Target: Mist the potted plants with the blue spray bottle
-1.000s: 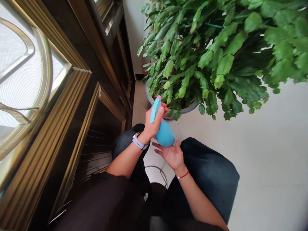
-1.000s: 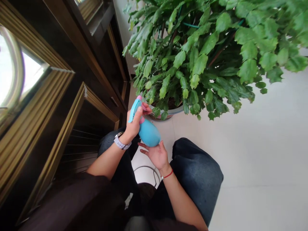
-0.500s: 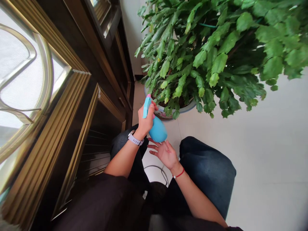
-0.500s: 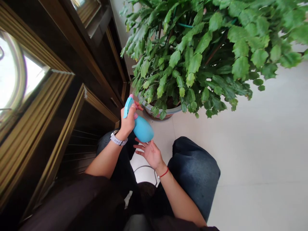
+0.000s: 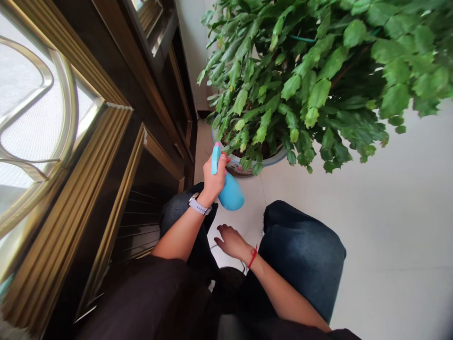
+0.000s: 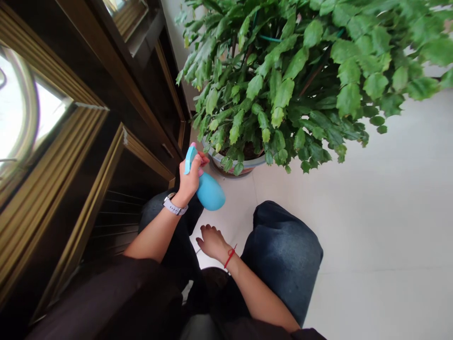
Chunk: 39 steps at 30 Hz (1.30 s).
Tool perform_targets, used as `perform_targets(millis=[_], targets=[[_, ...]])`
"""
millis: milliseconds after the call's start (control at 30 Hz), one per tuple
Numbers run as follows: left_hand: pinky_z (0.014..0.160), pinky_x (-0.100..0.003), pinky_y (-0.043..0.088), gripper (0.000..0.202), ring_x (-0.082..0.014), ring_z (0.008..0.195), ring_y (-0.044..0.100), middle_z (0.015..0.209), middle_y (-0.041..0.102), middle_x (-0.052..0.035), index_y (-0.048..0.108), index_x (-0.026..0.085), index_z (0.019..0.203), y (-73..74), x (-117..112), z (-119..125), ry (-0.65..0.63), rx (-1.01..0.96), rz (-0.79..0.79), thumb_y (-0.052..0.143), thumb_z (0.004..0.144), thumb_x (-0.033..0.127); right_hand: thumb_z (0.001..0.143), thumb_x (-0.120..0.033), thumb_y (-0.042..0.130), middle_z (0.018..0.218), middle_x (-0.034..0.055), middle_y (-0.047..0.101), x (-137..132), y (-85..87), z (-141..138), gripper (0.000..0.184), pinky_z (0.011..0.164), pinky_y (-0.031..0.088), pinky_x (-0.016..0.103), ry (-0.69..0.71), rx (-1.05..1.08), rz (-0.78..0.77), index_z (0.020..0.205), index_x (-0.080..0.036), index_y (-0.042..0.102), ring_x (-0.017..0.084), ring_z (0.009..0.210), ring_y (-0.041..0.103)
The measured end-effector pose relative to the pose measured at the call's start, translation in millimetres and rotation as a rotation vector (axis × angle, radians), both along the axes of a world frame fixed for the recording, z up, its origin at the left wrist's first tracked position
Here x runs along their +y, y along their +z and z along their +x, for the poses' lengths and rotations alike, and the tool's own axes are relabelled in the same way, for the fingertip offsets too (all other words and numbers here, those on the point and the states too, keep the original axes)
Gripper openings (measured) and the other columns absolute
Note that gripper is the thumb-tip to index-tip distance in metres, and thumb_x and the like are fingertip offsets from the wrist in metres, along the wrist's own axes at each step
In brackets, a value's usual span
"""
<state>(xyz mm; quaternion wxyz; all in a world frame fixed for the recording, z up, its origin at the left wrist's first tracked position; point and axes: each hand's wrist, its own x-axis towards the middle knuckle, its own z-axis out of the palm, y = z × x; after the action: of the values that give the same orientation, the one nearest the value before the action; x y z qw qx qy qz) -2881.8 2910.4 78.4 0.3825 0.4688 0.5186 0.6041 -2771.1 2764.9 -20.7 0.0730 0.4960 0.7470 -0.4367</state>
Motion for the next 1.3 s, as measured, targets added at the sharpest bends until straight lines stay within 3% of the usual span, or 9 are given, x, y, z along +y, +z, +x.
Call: perform_targets(millis=[133, 233, 300, 400, 600, 733, 933, 1100, 1300], targets=[[0.056, -0.024, 0.042, 0.043, -0.0109, 0.062, 0.054, 0.080, 0.065, -0.0066, 0.062, 0.013, 0.093, 0.7, -2, 2, 0.017, 0.055, 0.030, 0.050, 0.092, 0.054, 0.090, -0.020, 0.051, 0.117, 0.0222, 0.066, -27, 5.5, -13, 0.035, 0.082, 0.054, 0.042, 0.321, -0.197, -0.111, 0.120, -0.010, 0.063, 0.033, 0.106, 0.068], [0.059, -0.025, 0.043, 0.044, -0.0112, 0.060, 0.054, 0.074, 0.063, -0.0059, 0.062, 0.013, 0.086, -1.0, -4, 2, 0.040, 0.107, 0.021, 0.047, 0.094, 0.054, 0.085, -0.010, 0.054, 0.115, 0.0226, 0.067, -43, 2.7, -24, 0.036, 0.081, 0.055, 0.041, 0.424, -0.232, -0.104, 0.119, -0.009, 0.064, 0.032, 0.107, 0.068], [0.059, -0.025, 0.043, 0.044, -0.0111, 0.061, 0.053, 0.081, 0.065, -0.0066, 0.064, 0.013, 0.093, -4.6, -6, 3, 0.031, 0.148, 0.002, 0.047, 0.095, 0.054, 0.084, -0.009, 0.055, 0.118, 0.0236, 0.066, -48, -1.0, -28, 0.038, 0.085, 0.055, 0.044, 0.455, -0.243, -0.047, 0.121, -0.007, 0.063, 0.034, 0.109, 0.066], [0.061, -0.025, 0.043, 0.042, -0.0125, 0.069, 0.056, 0.090, 0.066, -0.0075, 0.063, 0.014, 0.107, -11.0, -11, 7, 0.002, 0.258, 0.011, 0.047, 0.097, 0.052, 0.084, -0.008, 0.054, 0.122, 0.0242, 0.064, -49, -6.6, -28, 0.038, 0.089, 0.053, 0.047, 0.475, -0.268, 0.018, 0.122, -0.006, 0.062, 0.034, 0.111, 0.064], [0.062, -0.026, 0.042, 0.040, -0.0121, 0.066, 0.052, 0.080, 0.060, -0.0056, 0.059, 0.014, 0.089, -12.2, -25, 18, -0.062, 0.331, 0.007, 0.042, 0.099, 0.049, 0.081, -0.008, 0.059, 0.115, 0.0225, 0.066, -53, -18.6, -26, 0.034, 0.086, 0.053, 0.046, 0.429, -0.230, 0.038, 0.115, -0.009, 0.064, 0.033, 0.106, 0.066], [0.069, -0.028, 0.044, 0.037, -0.0145, 0.075, 0.058, 0.089, 0.066, -0.0067, 0.061, 0.014, 0.102, -9.3, -30, 24, -0.127, 0.337, 0.034, 0.046, 0.098, 0.047, 0.080, -0.009, 0.061, 0.112, 0.0222, 0.066, -55, -24.5, -26, 0.033, 0.084, 0.053, 0.047, 0.400, -0.219, 0.048, 0.112, -0.011, 0.064, 0.032, 0.104, 0.066], [0.067, -0.030, 0.042, 0.037, -0.0144, 0.070, 0.056, 0.082, 0.063, -0.0076, 0.058, 0.013, 0.092, -4.8, -34, 33, -0.178, 0.400, 0.031, 0.042, 0.099, 0.046, 0.083, -0.007, 0.057, 0.118, 0.0253, 0.064, -51, -15.3, -25, 0.035, 0.087, 0.053, 0.046, 0.429, -0.253, 0.041, 0.118, -0.007, 0.063, 0.033, 0.109, 0.065], [0.074, -0.031, 0.044, 0.032, -0.0165, 0.080, 0.060, 0.094, 0.066, -0.0087, 0.059, 0.014, 0.103, -6.2, -34, 49, -0.250, 0.402, 0.089, 0.045, 0.098, 0.042, 0.086, -0.005, 0.051, 0.124, 0.0244, 0.063, -49, -11.6, -23, 0.037, 0.089, 0.051, 0.045, 0.431, -0.282, 0.023, 0.121, -0.006, 0.062, 0.034, 0.113, 0.063], [0.068, -0.029, 0.041, 0.025, -0.0137, 0.069, 0.055, 0.083, 0.062, -0.0055, 0.055, 0.015, 0.092, -5.5, -30, 68, -0.283, 0.420, 0.084, 0.043, 0.098, 0.036, 0.086, -0.004, 0.052, 0.125, 0.0241, 0.063, -48, -10.9, -15, 0.036, 0.090, 0.049, 0.042, 0.378, -0.305, 0.053, 0.120, -0.007, 0.063, 0.033, 0.114, 0.063]])
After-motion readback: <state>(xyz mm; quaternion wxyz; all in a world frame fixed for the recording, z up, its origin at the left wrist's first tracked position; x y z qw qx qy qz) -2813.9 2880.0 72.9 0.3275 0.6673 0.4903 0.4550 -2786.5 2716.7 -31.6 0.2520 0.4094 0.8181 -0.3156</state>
